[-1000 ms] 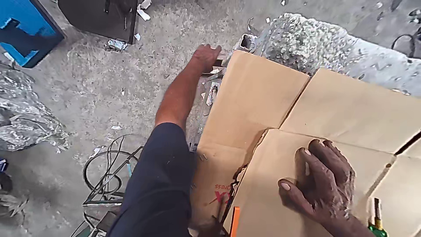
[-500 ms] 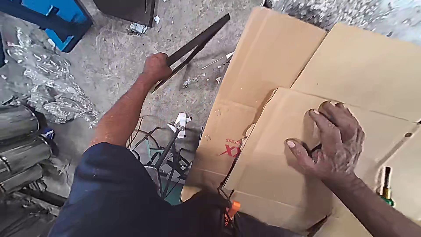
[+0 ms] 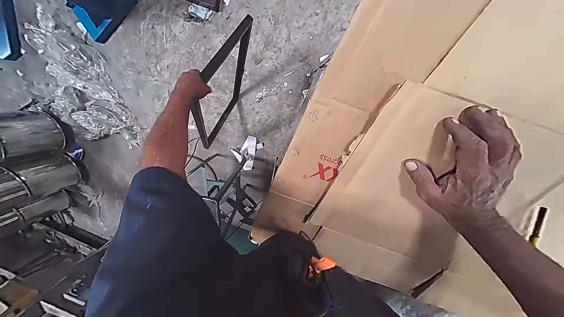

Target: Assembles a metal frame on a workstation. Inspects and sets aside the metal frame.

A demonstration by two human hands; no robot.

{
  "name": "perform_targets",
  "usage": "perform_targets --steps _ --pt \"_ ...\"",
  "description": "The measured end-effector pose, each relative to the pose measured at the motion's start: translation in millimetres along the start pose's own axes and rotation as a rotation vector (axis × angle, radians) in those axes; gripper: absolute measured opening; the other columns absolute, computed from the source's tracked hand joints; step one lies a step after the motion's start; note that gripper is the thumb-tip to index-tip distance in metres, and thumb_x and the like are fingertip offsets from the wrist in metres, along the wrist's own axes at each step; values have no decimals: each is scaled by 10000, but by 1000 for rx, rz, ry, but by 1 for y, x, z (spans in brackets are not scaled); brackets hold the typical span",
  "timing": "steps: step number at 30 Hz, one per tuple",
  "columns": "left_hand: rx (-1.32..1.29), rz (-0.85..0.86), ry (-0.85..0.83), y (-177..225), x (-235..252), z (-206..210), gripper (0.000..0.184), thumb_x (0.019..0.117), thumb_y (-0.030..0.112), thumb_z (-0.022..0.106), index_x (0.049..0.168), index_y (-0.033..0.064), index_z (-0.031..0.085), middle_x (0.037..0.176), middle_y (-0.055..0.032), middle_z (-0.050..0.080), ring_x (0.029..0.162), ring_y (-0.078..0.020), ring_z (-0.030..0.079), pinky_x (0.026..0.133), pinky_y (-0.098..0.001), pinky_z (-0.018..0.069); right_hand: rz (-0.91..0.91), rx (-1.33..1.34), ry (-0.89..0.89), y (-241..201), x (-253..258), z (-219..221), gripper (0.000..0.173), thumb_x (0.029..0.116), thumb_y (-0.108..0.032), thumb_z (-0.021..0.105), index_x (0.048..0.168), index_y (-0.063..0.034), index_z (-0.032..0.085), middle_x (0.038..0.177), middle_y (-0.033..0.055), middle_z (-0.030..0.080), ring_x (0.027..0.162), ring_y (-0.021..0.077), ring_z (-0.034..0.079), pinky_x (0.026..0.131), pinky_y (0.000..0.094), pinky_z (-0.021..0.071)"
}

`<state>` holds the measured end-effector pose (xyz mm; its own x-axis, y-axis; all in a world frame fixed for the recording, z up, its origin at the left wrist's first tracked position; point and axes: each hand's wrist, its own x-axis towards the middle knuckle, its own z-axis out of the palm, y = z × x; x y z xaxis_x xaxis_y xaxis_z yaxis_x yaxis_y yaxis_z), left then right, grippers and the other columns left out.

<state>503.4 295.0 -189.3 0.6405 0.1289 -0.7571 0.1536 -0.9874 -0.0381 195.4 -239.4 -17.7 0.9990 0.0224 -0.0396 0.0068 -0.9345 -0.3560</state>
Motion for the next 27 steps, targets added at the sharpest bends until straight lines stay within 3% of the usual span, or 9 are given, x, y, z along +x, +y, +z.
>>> perform_targets --steps 5,8,10,13,17,19,22,24,27 --pt "-99 -53 -35 1 -6 14 546 871 267 743 1265 -76 583 1134 -295 681 1019 -454 692 914 -691 509 1 18 15 -2 0 -2 805 920 -610 549 1517 -79 460 1620 200 383 1550 394 260 1256 568 217" --pt "-261 -91 -74 2 -17 25 572 875 201 751 1347 -43 538 1163 -256 687 997 -388 713 922 -619 541 -10 14 25 -3 0 -1 798 926 -606 539 1524 -85 452 1622 197 380 1550 393 261 1255 566 219" --pt "-348 -100 -87 -5 -23 32 601 883 197 754 1390 -13 508 1183 -263 664 941 -374 713 869 -595 568 -9 14 26 -2 -1 0 789 926 -601 540 1526 -96 456 1626 188 376 1548 391 265 1249 574 227" --pt "-400 -109 -55 -12 -41 34 537 890 180 736 1346 -16 533 1116 -266 652 852 -361 679 801 -585 557 -12 17 38 -2 -1 0 767 922 -582 558 1518 -107 473 1626 170 381 1549 372 269 1253 561 235" --pt "-458 -96 -11 -22 -61 44 632 919 254 732 1443 36 454 1171 -255 649 888 -366 692 832 -589 563 -16 6 42 -2 2 1 760 926 -570 559 1518 -102 467 1628 169 376 1552 367 263 1257 552 231" --pt "-437 -108 -20 -31 -61 67 694 907 276 743 1479 40 429 1201 -282 655 967 -424 703 880 -641 552 -6 -3 37 -5 -2 0 757 934 -579 550 1521 -110 462 1630 165 374 1553 366 260 1257 552 229" --pt "-494 -127 -110 -32 -55 103 702 872 265 780 1453 35 459 1175 -278 656 923 -409 701 838 -625 564 -5 -18 50 -7 1 0 744 925 -570 540 1511 -114 479 1619 161 392 1542 355 288 1248 543 252" --pt "-534 -142 -142 -32 -60 125 691 808 180 792 1405 13 487 1125 -278 655 836 -388 692 770 -608 572 -18 -21 58 -7 3 1 725 936 -558 535 1511 -119 478 1619 158 393 1540 356 292 1245 544 257" --pt "-576 -194 -124 -41 -74 156 541 812 219 785 1251 -5 562 985 -236 652 733 -340 654 687 -566 559 -11 -30 63 -8 2 1 706 937 -534 544 1510 -127 478 1619 159 394 1541 358 293 1244 551 259"
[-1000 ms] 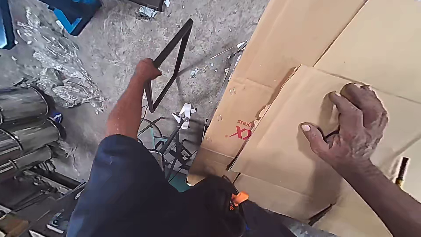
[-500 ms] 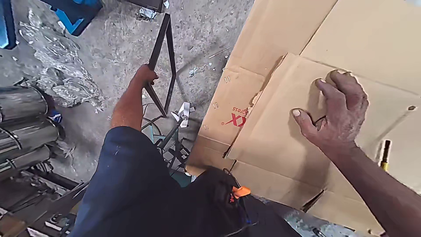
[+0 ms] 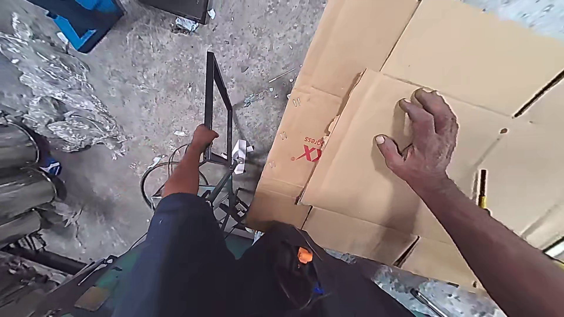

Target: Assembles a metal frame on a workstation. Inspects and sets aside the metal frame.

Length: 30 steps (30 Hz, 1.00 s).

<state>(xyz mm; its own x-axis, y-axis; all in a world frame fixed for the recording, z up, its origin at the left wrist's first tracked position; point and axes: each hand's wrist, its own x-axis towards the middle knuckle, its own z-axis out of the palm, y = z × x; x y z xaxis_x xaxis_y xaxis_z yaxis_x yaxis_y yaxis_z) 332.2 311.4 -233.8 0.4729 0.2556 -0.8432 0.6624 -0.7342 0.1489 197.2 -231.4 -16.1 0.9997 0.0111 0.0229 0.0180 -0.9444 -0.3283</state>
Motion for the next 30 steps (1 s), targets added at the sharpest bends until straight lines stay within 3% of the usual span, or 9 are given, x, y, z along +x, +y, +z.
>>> perform_targets --steps 4,10,15,18,20,22,25,28,30 --pt "-18 -30 123 -11 -15 -14 479 830 244 754 1209 -11 609 991 -255 655 826 -392 654 732 -627 532 30 -31 -25 -2 2 -2 719 941 -555 521 1528 -143 472 1638 134 375 1547 344 285 1237 557 263" --pt "12 102 116 -21 -85 -87 440 866 297 754 1175 12 624 849 -200 641 658 -323 604 613 -556 517 -2 -13 8 2 1 4 719 941 -571 517 1518 -143 487 1625 130 399 1532 345 318 1226 574 285" --pt "113 329 249 -61 -193 -143 490 824 308 786 1232 70 651 979 -173 698 824 -315 687 752 -588 563 -9 -26 42 15 -1 15 757 934 -644 493 1530 -176 486 1630 100 404 1526 319 344 1219 574 306" --pt "144 453 430 -85 -286 -165 654 827 295 760 1430 183 533 985 -123 725 835 -290 709 772 -571 582 -37 -60 80 12 -3 23 748 958 -661 431 1524 -178 504 1610 111 439 1508 354 372 1213 635 278" --pt "166 591 610 -98 -353 -167 707 849 275 737 1489 174 454 882 -101 724 719 -270 703 687 -547 592 -17 153 176 -28 14 9 636 996 -543 505 1473 -126 565 1559 113 509 1480 321 422 1195 601 317" --pt "202 727 850 -122 -419 -147 765 850 283 756 1515 110 421 852 -95 736 669 -273 710 619 -553 598 199 717 84 -109 34 -33 550 1062 -460 496 1453 -80 571 1437 76 620 1328 172 579 1109 399 483" --pt "228 849 1175 -172 -484 -92 899 760 406 825 1508 72 455 922 -118 753 715 -297 729 601 -552 605 496 1608 -427 -222 57 -117 880 1018 -746 178 1545 -66 363 1395 207 604 1195 362 656 916 578 577" --pt "280 1000 1198 -212 -501 -40 792 717 415 857 1385 69 612 1012 -187 747 851 -349 735 740 -559 607 342 1809 -630 -291 53 -184 1038 915 -885 192 1463 -53 482 1298 224 674 1141 384 691 903 581 592" --pt "351 1110 1227 -234 -488 -11 600 771 392 790 1299 127 687 899 -136 728 794 -298 712 729 -489 599 237 1851 -637 -309 39 -215 751 1009 -728 350 1310 -79 581 1077 140 740 847 231 739 694 367 622"
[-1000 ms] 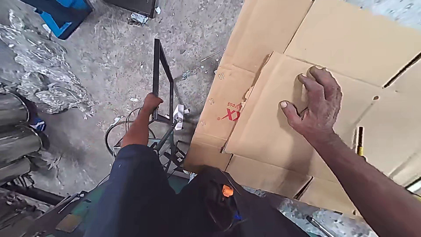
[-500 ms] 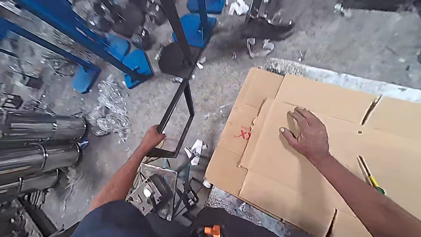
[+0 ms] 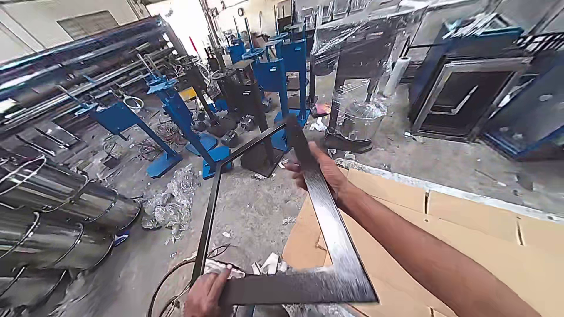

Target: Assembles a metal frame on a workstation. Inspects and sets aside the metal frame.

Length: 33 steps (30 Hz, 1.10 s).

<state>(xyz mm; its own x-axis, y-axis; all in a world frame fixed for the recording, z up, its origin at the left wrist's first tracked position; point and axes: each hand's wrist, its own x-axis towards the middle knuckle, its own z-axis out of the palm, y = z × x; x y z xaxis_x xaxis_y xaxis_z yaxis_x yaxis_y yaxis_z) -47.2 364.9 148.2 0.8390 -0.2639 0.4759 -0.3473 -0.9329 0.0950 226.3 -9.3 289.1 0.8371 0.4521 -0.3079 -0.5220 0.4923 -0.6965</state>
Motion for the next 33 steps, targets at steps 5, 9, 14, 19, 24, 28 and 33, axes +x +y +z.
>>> perform_targets --steps 5,9,14,19,24,28,33 --pt "-22 -29 165 31 -64 55 382 936 391 679 1257 187 707 811 -60 678 742 -212 667 717 -393 586 -47 -90 -147 15 -60 11 406 1014 -136 558 1419 -164 552 855 86 669 581 144 637 562 299 601" --pt "32 -122 237 55 -84 79 338 955 379 656 1239 214 734 785 -29 672 720 -187 649 698 -369 566 -169 -287 -346 35 -97 26 558 956 -145 598 1498 -170 468 839 102 664 570 167 636 568 335 605" --pt "-10 -334 270 55 -62 84 353 896 296 668 1230 227 757 889 -58 723 894 -261 681 909 -507 536 -328 -364 -496 36 -138 53 616 920 -119 685 1499 -103 475 872 142 697 604 230 682 578 399 633" --pt "-69 -363 400 43 -32 90 325 879 271 640 1182 250 754 1089 -26 707 1122 -233 631 1079 -507 450 -497 -425 -499 46 -183 71 511 919 -70 649 1417 -41 536 857 127 680 604 218 663 588 401 626" --pt "-715 -808 732 106 -12 71 911 854 82 705 1573 -101 177 1619 -324 253 1508 -373 314 1211 -458 348 -653 -289 -598 52 -216 63 511 906 -94 684 1397 -22 563 858 133 687 608 195 659 589 366 613" --pt "-2119 -1300 759 168 -10 41 705 1045 666 213 1514 163 367 1380 -135 597 1200 -277 634 954 -483 553 -765 -239 -609 63 -238 36 490 919 -128 709 1382 -28 584 842 132 711 638 196 696 627 369 633" --pt "-1902 -1369 633 186 13 54 221 1036 330 474 854 207 495 545 65 458 417 -91 493 423 -292 494 -983 -470 -208 74 -264 10 415 1011 -165 589 1386 -12 497 1043 181 729 829 308 739 779 480 647"
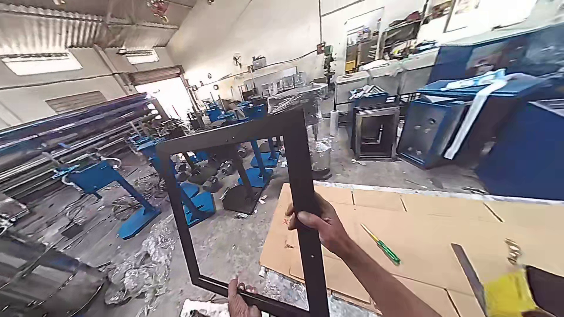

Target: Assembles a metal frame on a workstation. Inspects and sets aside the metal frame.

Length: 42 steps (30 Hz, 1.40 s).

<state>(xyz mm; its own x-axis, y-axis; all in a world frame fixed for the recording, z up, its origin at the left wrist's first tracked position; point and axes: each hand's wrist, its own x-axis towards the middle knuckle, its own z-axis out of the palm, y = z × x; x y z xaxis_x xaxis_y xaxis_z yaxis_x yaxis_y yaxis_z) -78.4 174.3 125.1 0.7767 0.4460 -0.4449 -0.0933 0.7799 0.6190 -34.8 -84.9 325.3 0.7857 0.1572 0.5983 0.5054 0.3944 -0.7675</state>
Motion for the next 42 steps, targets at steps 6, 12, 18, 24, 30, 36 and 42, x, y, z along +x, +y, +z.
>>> perform_targets --steps 6,12,18,24,30,36,42 --pt "100 117 55 -35 13 -3 75 968 176 506 894 161 509 582 49 459 429 -90 486 422 -279 491 38 -146 314 -18 -16 -20 417 1027 -103 523 1403 70 470 1142 225 697 899 362 739 776 498 662" --pt "173 181 -16 -47 18 6 113 982 151 422 1052 162 509 603 68 447 436 -68 485 425 -254 480 57 18 640 -34 -36 -26 766 1069 -638 132 1178 -9 558 811 140 687 684 276 713 645 446 643" --pt "170 234 -130 -41 35 31 167 960 109 412 1085 154 512 593 64 469 428 -82 510 418 -267 492 -241 -79 570 -34 -56 -42 551 1077 -401 339 1368 52 456 1209 259 647 896 351 718 731 460 638" --pt "187 264 -187 -39 42 52 174 931 89 442 1073 146 524 602 60 459 429 -87 499 420 -272 494 -244 -211 600 -42 -60 -49 412 975 -52 413 1359 92 459 1176 239 653 1033 317 683 935 464 578" --pt "202 255 -183 -35 55 64 161 943 98 435 1063 154 526 595 67 442 416 -77 475 405 -258 471 -180 -90 520 -45 -65 -55 618 825 30 468 1438 76 397 1367 277 565 1293 371 558 1078 503 482" --pt "182 261 -212 -39 64 70 177 920 68 430 1049 152 518 586 59 445 416 -84 479 400 -266 469 -202 -173 616 -40 -57 -53 434 982 -22 384 1395 86 462 1256 281 634 1195 372 632 1056 520 516" --pt "173 300 -216 -35 78 72 225 927 40 420 1111 138 505 603 57 462 421 -86 490 404 -265 475 -70 -143 720 -31 -54 -53 661 756 173 471 1405 63 415 1267 258 647 1187 334 640 988 455 541"
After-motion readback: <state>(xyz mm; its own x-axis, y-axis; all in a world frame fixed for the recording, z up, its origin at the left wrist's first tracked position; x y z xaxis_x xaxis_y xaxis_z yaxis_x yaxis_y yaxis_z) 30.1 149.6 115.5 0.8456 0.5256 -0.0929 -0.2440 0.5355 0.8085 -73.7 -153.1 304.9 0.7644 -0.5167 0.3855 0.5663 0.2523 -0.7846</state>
